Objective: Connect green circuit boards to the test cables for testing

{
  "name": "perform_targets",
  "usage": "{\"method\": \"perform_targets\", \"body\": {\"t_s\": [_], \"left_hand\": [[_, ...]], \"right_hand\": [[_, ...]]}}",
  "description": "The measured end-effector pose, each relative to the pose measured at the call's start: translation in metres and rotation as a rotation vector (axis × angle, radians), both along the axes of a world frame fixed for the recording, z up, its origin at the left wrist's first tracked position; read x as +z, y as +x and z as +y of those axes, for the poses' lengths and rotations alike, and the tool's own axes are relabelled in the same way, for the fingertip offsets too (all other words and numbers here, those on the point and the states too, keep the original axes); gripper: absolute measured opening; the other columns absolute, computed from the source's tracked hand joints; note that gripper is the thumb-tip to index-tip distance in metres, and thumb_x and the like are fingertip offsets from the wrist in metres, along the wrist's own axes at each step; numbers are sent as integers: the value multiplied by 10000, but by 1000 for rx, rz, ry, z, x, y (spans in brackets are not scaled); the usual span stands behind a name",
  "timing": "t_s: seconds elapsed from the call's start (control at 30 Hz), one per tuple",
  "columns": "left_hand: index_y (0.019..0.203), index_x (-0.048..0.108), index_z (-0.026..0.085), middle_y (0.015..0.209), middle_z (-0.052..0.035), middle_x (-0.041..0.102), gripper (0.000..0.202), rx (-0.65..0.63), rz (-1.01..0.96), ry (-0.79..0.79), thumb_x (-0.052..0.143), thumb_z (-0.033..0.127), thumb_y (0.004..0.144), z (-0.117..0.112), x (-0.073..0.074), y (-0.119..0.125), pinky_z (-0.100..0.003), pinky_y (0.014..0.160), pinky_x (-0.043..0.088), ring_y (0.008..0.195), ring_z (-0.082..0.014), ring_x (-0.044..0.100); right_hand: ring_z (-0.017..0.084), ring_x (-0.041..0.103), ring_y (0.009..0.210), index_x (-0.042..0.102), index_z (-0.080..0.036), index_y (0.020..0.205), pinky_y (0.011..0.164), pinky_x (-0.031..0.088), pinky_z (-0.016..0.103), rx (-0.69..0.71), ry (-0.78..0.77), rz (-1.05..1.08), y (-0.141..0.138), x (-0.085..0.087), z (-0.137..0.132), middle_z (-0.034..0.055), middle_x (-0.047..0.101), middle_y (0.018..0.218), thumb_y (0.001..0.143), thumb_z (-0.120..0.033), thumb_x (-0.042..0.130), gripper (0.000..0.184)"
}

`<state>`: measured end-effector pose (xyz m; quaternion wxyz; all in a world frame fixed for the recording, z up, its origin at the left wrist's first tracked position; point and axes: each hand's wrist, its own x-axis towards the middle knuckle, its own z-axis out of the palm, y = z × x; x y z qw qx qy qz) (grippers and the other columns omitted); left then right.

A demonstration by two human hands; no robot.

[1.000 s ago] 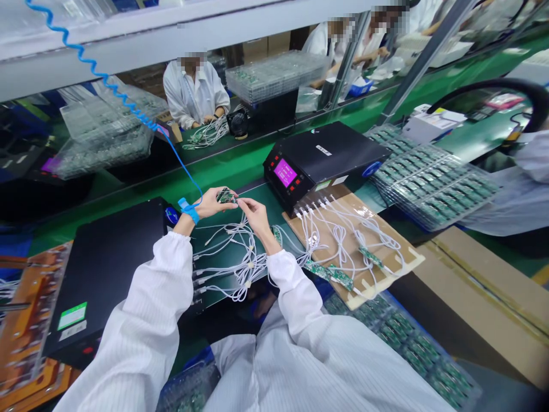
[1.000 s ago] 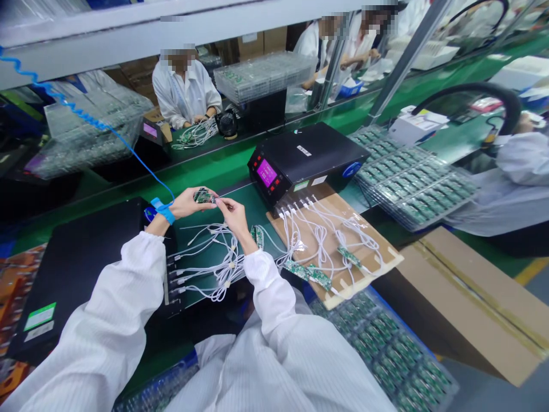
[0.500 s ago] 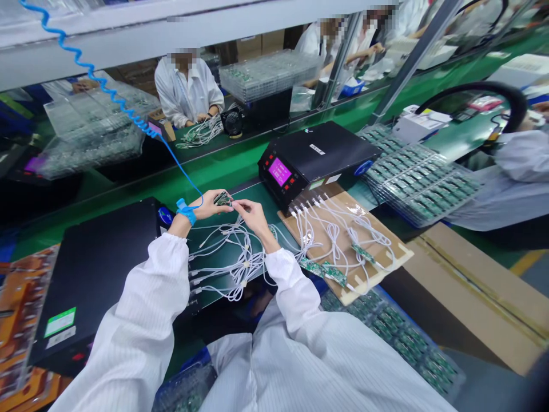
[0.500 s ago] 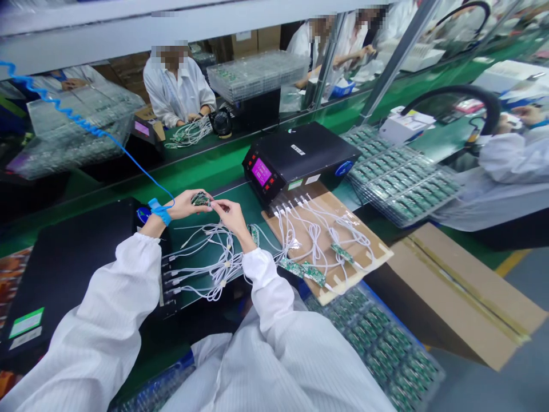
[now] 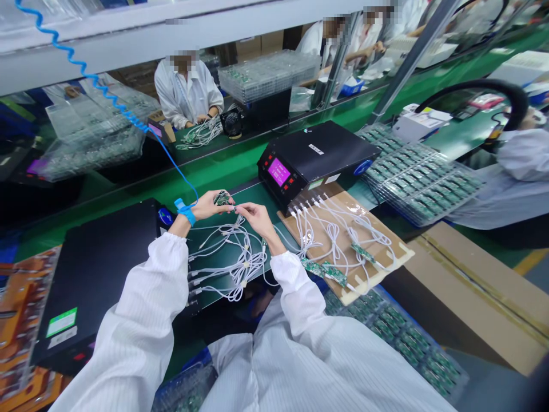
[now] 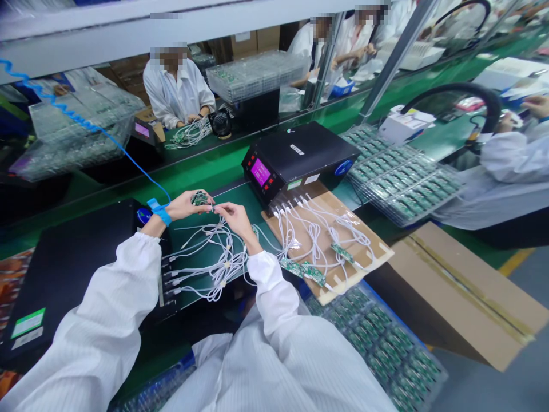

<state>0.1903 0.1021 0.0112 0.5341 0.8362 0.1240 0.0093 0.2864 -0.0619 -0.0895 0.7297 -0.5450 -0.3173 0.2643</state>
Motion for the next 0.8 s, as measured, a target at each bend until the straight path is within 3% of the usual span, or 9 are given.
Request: {"method": "perform_targets", "body": {"t_s": [0.37, 0.63, 0.8], "left_hand": [[847, 671, 196, 793, -51, 711, 393, -3, -29, 29, 932, 425, 663, 0, -2, 3, -299, 599, 519, 656, -171, 621], [808, 664, 213, 766, -35, 712, 353, -5, -29, -14, 916, 403, 650, -1, -5, 4, -297, 599, 536, 659, -178, 637], [777, 676, 201, 728, -29, 710, 316, 24, 50, -95, 942, 274, 621, 2, -9, 1, -298, 596, 517, 639, -179, 635]], "right_hand": [[221, 748, 888, 767, -193, 933, 845, 567, 339, 22, 7, 70, 2, 2, -2, 76, 808, 906, 763, -623, 816, 466], [213, 709, 850, 796, -192, 877, 822, 530, 324, -17, -24, -170, 4, 10, -5, 61, 798, 889, 887, -593, 706, 411], [201, 654, 767, 782, -203, 807, 798, 499, 333, 5, -117, -357, 8, 6, -5, 48, 770, 795, 888, -537, 722, 349]]}}
